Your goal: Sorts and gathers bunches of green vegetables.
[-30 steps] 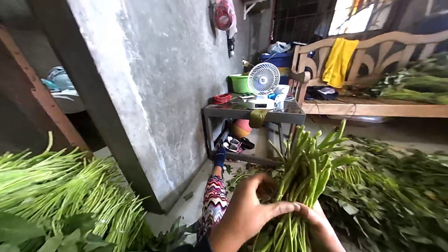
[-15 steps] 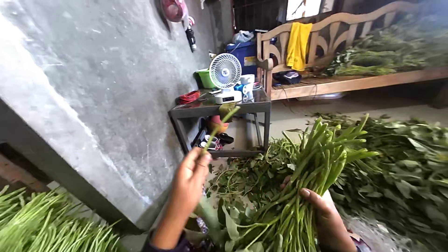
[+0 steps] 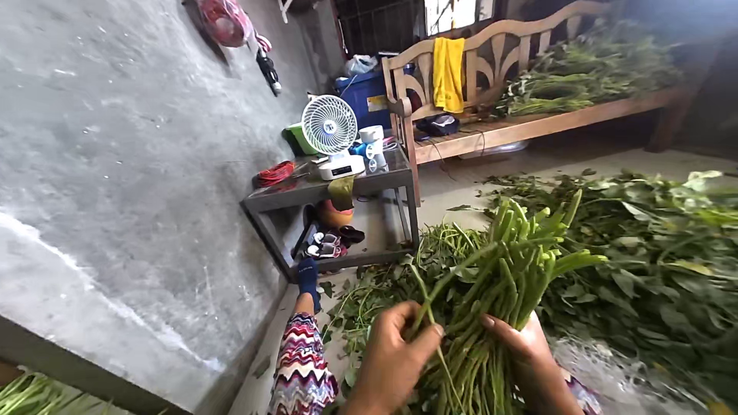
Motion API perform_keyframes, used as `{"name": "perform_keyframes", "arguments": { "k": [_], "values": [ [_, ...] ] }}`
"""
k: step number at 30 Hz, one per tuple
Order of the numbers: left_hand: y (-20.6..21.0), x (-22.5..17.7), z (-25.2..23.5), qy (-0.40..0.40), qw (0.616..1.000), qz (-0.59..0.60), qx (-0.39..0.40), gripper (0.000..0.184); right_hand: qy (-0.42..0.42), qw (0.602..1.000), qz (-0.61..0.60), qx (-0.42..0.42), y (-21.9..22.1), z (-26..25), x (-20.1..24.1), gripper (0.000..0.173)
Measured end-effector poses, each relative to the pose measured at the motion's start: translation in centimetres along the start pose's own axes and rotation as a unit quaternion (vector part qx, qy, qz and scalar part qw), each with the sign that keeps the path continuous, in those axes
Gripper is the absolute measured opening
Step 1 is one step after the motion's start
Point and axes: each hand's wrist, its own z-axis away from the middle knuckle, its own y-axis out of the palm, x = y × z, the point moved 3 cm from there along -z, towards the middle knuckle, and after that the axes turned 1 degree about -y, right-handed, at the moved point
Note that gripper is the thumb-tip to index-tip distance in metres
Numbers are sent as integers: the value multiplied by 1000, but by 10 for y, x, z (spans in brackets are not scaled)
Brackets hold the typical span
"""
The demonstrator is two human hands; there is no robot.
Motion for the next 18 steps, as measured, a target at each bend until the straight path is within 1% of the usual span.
{"name": "perform_keyframes", "arguments": {
  "k": [1, 2, 3, 4, 6, 7, 8, 9, 10, 11, 12, 13, 14, 15, 16, 18],
  "values": [
    [-10, -3, -1, 0, 999, 46, -17, 9, 4, 1000, -2, -3, -4, 0, -2, 90],
    [-24, -7, -4, 8, 997, 61, -39, 10, 9, 1000, -7, -5, -10, 0, -4, 91],
    [-40, -11, -8, 24, 997, 42, -64, 11, 13, 1000, -15, -4, -16, 0, -8, 92],
    [-56, -11, -14, 35, 995, 1, -94, 9, 15, 999, -39, 3, -23, -1, -12, 91],
    [-80, 0, -33, 20, 980, -144, -136, 6, 18, 996, -83, 25, -34, -1, -18, 86],
    [-86, 11, -42, -8, 965, -232, -126, 12, 17, 993, -108, 41, -37, -1, -20, 82],
    [-86, 22, -49, -51, 948, -299, -92, 29, 18, 990, -131, 55, -36, 1, -20, 79],
    [-80, 30, -52, -82, 936, -338, -50, 52, 19, 985, -154, 69, -34, 3, -18, 76],
    [-69, 35, -52, -68, 936, -343, -25, 66, 20, 982, -173, 79, -31, 4, -17, 75],
    [-55, 36, -49, -18, 946, -322, -21, 62, 22, 978, -188, 83, -28, 5, -17, 75],
    [-40, 34, -44, 36, 963, -265, -20, 48, 26, 976, -200, 85, -25, 6, -18, 75],
    [-22, 30, -37, 81, 980, -183, -9, 34, 33, 975, -205, 83, -23, 7, -19, 76],
    [-5, 26, -29, 114, 988, -100, 19, 26, 42, 974, -208, 79, -20, 9, -20, 77],
    [9, 23, -22, 132, 989, -48, 45, 23, 49, 974, -207, 75, -17, 11, -19, 77],
    [20, 23, -17, 136, 988, -22, 62, 20, 53, 974, -209, 71, -13, 12, -17, 72],
    [29, 27, -11, 119, 990, -1, 80, 18, 53, 972, -211, 88, -7, 13, -15, 66]
  ]
}}
